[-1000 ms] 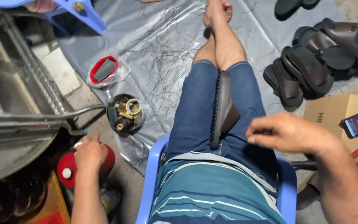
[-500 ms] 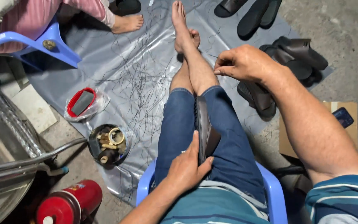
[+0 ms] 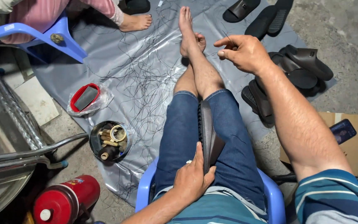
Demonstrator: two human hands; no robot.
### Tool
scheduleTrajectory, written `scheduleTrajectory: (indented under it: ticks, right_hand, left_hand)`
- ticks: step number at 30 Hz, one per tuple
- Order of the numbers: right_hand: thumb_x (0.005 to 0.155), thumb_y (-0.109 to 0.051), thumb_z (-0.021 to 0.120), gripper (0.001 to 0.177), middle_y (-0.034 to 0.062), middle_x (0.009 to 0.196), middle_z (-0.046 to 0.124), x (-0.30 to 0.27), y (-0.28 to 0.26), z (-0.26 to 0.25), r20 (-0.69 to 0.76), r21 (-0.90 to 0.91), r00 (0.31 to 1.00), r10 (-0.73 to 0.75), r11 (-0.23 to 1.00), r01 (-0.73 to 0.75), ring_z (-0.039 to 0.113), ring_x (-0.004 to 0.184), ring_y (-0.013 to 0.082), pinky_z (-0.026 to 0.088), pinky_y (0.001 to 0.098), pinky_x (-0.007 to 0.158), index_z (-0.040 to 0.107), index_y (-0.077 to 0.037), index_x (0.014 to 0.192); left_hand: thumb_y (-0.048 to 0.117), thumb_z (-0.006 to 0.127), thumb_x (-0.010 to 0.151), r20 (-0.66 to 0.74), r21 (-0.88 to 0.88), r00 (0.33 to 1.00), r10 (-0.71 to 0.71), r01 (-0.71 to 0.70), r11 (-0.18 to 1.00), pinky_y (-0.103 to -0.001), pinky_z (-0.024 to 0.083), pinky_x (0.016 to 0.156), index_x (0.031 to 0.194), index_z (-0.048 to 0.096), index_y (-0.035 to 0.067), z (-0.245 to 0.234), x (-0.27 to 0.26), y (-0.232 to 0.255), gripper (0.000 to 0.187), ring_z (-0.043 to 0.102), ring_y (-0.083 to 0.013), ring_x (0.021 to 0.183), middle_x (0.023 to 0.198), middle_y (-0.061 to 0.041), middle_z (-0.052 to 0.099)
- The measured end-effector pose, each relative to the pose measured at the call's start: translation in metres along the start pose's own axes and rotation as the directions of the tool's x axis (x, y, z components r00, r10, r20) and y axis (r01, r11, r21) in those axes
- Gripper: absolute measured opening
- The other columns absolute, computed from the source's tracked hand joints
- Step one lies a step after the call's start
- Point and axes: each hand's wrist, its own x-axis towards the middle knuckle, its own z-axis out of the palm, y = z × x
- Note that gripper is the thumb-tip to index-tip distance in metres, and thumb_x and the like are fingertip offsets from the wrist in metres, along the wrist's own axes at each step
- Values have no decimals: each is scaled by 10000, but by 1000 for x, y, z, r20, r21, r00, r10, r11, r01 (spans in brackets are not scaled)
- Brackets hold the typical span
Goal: Manually stitching the sole of a sandal using a stitching awl and thread
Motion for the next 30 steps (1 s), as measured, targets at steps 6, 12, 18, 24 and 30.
scheduleTrajectory:
  ticks: [6,12,18,24,30]
  right_hand:
    - [838,-188,630,164,-48,896,678,8,-9,21,-69,-37,998,-4,999,1,622,845,69,467,229,785,663,-223,994]
    - [865,-222,602,149,-25,824,677,22,7,25,-144,-91,987,-72,994,59,634,775,73,477,249,697,667,-194,997]
    - [911,-424,513,398,250,955,643,24,140,11,48,-725,991,124,687,-51,582,895,465,462,503,659,660,-66,1005]
    - [924,-537,464,527,157,1191,492,-93,69,9,75,-827,996,49,561,35,476,993,357,520,499,669,582,-156,1270]
    - [754,-298,670,265,113,805,651,-186,47,75,297,-142,911,-288,930,340,628,782,318,522,416,664,623,-103,927]
  left_hand:
    - [526,420,857,-32,64,996,77,-75,995,-489,501,568,1407,27,10,0,3,-2,851,601,-362,751,1366,-148,372]
    - [541,415,851,-115,108,986,124,-112,988,-475,503,498,1399,92,-16,4,10,-8,846,620,-344,672,1306,-186,433]
    - [611,460,800,-366,214,888,277,-209,954,-431,413,314,1386,153,1,26,12,-27,900,577,-322,479,1361,-183,414]
    - [457,527,801,166,-275,937,307,-255,927,-429,391,908,1414,-16,198,-36,2,-33,859,289,-313,1323,1508,-79,136]
    - [302,702,757,-168,-398,927,334,-374,838,-385,501,831,1390,324,255,-29,-1,-35,739,573,-291,1060,1390,-98,397]
